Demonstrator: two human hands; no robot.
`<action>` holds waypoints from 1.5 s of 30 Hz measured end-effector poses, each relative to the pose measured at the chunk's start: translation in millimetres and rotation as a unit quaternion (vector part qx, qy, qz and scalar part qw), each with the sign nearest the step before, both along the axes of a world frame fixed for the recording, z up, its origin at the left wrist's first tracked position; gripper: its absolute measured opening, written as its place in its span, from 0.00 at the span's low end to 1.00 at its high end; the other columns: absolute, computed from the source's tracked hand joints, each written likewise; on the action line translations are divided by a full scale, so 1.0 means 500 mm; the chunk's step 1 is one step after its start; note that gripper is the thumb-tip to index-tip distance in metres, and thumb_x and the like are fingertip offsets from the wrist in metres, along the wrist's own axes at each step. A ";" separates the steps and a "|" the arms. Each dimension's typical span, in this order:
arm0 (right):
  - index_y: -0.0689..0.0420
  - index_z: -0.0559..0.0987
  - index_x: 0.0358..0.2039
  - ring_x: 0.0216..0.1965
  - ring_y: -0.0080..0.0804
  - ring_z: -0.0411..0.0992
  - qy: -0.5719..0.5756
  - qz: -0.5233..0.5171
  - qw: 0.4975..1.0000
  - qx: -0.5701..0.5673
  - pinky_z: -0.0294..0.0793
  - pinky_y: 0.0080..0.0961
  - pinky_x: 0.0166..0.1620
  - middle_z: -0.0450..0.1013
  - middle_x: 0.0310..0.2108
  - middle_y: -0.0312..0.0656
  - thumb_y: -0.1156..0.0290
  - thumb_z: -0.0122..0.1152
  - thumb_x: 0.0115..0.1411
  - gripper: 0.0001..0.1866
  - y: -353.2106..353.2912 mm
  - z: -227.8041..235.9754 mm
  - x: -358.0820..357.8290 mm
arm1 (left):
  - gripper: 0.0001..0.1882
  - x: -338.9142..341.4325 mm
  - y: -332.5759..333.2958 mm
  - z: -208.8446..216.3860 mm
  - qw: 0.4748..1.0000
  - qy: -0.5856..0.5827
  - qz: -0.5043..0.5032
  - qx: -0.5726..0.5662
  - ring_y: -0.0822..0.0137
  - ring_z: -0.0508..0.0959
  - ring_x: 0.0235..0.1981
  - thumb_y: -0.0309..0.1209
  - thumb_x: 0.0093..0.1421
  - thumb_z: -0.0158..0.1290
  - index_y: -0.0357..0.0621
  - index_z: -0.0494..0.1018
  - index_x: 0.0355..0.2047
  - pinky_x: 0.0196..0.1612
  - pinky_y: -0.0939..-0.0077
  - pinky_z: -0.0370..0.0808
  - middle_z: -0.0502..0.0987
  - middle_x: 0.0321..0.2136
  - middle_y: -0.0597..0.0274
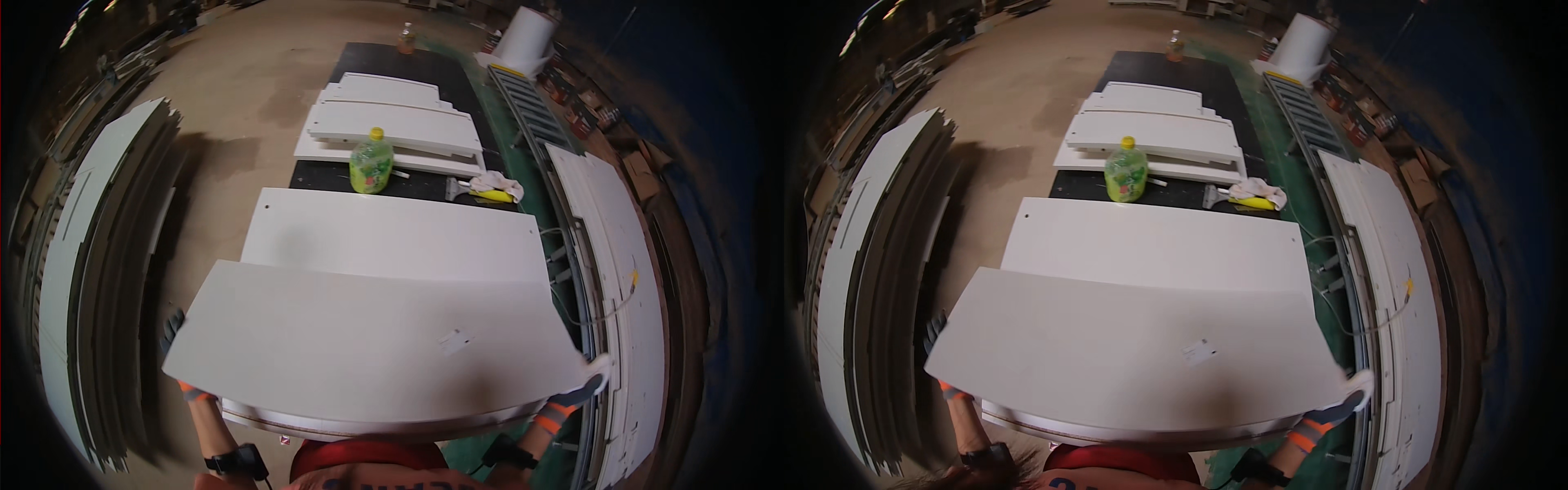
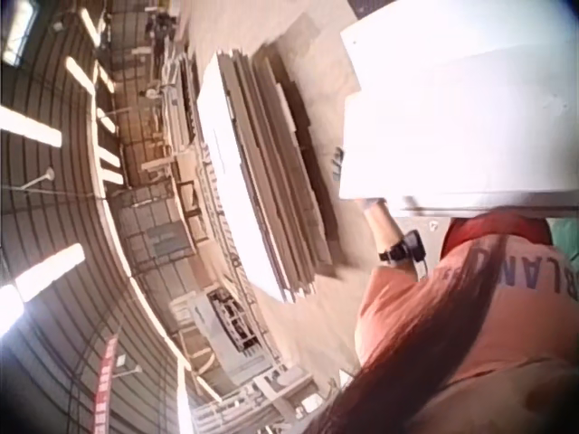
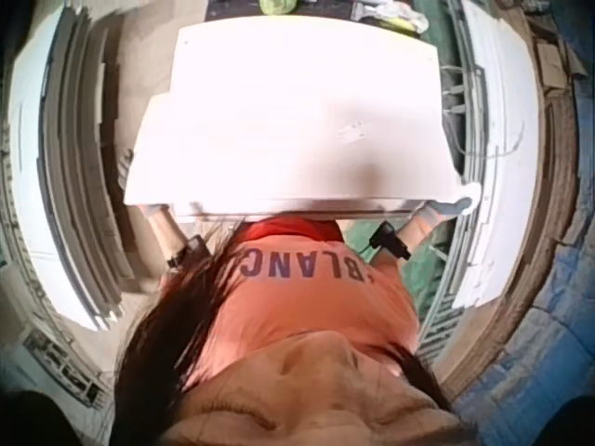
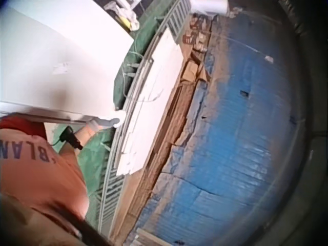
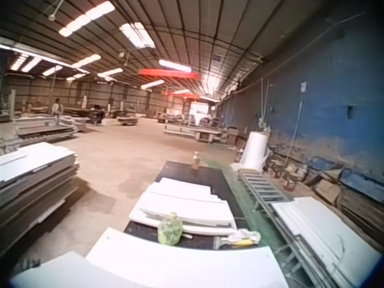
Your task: Cleaning, blowing dust off, and scraping white furniture panels in a workshop.
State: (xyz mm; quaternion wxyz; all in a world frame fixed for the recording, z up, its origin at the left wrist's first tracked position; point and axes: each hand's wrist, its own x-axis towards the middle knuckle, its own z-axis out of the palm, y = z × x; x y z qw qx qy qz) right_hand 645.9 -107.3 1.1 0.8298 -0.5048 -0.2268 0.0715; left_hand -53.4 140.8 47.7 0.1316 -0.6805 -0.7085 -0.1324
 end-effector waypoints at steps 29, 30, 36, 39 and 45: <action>0.58 0.73 0.45 0.49 0.50 0.69 -0.358 -0.024 0.798 -0.484 0.64 0.44 0.53 0.72 0.47 0.47 0.63 0.64 0.52 0.21 0.132 0.040 -0.297 | 0.18 0.385 0.240 -0.031 0.891 -0.234 -0.380 -0.082 0.49 0.69 0.56 0.31 0.62 0.48 0.37 0.72 0.51 0.60 0.59 0.63 0.73 0.51 0.48; 0.60 0.73 0.45 0.48 0.51 0.68 -0.354 -0.169 0.739 -0.548 0.65 0.43 0.52 0.72 0.46 0.49 0.62 0.63 0.54 0.21 0.079 0.038 -0.211 | 0.19 0.410 0.243 -0.040 0.893 -0.228 -0.377 -0.089 0.48 0.68 0.56 0.32 0.62 0.48 0.37 0.71 0.52 0.60 0.59 0.62 0.73 0.52 0.48; 0.58 0.73 0.44 0.48 0.47 0.68 -0.377 -0.149 0.743 -0.533 0.65 0.40 0.50 0.72 0.42 0.46 0.63 0.71 0.42 0.28 0.107 -0.010 -0.260 | 0.24 0.597 0.209 -0.070 0.912 -0.115 -0.384 -0.083 0.48 0.63 0.61 0.40 0.63 0.48 0.41 0.68 0.56 0.64 0.54 0.55 0.68 0.57 0.46; 0.51 0.75 0.47 0.49 0.45 0.68 -0.517 0.025 0.684 -0.514 0.64 0.44 0.50 0.71 0.46 0.44 0.58 0.73 0.38 0.32 0.102 0.017 -0.422 | 0.25 0.649 0.180 -0.086 0.915 -0.062 -0.375 -0.134 0.51 0.59 0.65 0.42 0.64 0.46 0.44 0.67 0.57 0.68 0.52 0.46 0.66 0.60 0.48; 0.56 0.68 0.54 0.59 0.47 0.60 -0.395 -0.046 0.616 -0.680 0.58 0.44 0.59 0.65 0.54 0.48 0.56 0.64 0.52 0.31 0.036 0.031 -0.139 | 0.25 0.644 0.184 -0.062 0.912 -0.035 -0.386 -0.132 0.51 0.58 0.66 0.40 0.64 0.45 0.42 0.66 0.58 0.68 0.52 0.44 0.65 0.61 0.50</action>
